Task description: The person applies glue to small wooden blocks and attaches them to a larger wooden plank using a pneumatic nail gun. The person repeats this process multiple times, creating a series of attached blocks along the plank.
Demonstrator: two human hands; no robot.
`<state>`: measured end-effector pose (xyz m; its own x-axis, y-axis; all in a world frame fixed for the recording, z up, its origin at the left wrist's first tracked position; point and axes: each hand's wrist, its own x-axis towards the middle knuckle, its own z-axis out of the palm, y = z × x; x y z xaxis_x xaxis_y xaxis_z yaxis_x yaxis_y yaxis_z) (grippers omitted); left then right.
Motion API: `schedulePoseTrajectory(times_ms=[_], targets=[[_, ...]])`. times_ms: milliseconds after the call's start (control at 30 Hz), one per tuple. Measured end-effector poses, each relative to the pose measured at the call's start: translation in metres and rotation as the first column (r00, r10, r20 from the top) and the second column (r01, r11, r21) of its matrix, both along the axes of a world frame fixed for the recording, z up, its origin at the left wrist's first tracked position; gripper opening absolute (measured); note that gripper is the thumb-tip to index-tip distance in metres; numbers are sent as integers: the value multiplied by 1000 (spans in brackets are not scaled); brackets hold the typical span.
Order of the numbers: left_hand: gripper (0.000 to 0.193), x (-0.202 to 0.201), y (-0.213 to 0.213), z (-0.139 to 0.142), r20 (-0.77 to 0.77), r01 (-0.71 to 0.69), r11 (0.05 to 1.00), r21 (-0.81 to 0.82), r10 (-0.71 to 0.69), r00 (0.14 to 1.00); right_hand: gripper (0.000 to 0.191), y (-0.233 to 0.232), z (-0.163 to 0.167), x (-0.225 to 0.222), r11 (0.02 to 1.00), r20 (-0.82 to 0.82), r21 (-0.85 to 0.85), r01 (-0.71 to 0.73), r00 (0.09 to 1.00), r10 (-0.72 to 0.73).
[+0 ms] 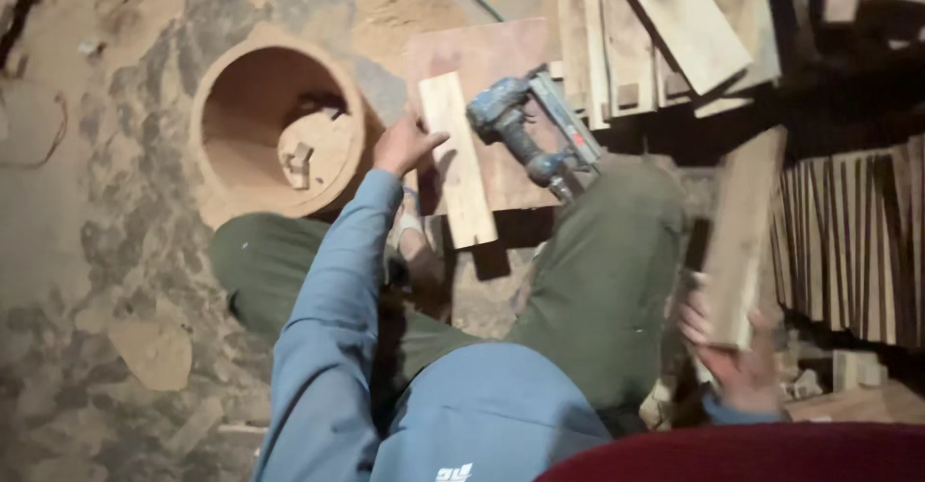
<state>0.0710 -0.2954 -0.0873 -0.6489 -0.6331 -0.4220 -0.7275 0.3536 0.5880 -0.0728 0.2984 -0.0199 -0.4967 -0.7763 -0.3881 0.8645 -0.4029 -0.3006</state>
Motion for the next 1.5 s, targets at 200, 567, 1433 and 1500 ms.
schedulePoseTrajectory(times_ms=[200,567,1433,1500], targets=[[35,86,11,-5,-413,-252,655,712,682,604,94,-52,121,33,736,-635,657,165,648,422],[41,155,162,-30,-87,-343,427,837,721,687,95,-356,-36,177,534,-667,693,484,152,729],[105,171,117,15,-292,17,997,-79,-40,955,78,-344,-32,191,607,-543,673,423,-276,793],[98,172,115,10,-285,77,985,-154,-119,951,80,-343,-39,189,700,-603,567,433,-361,711]])
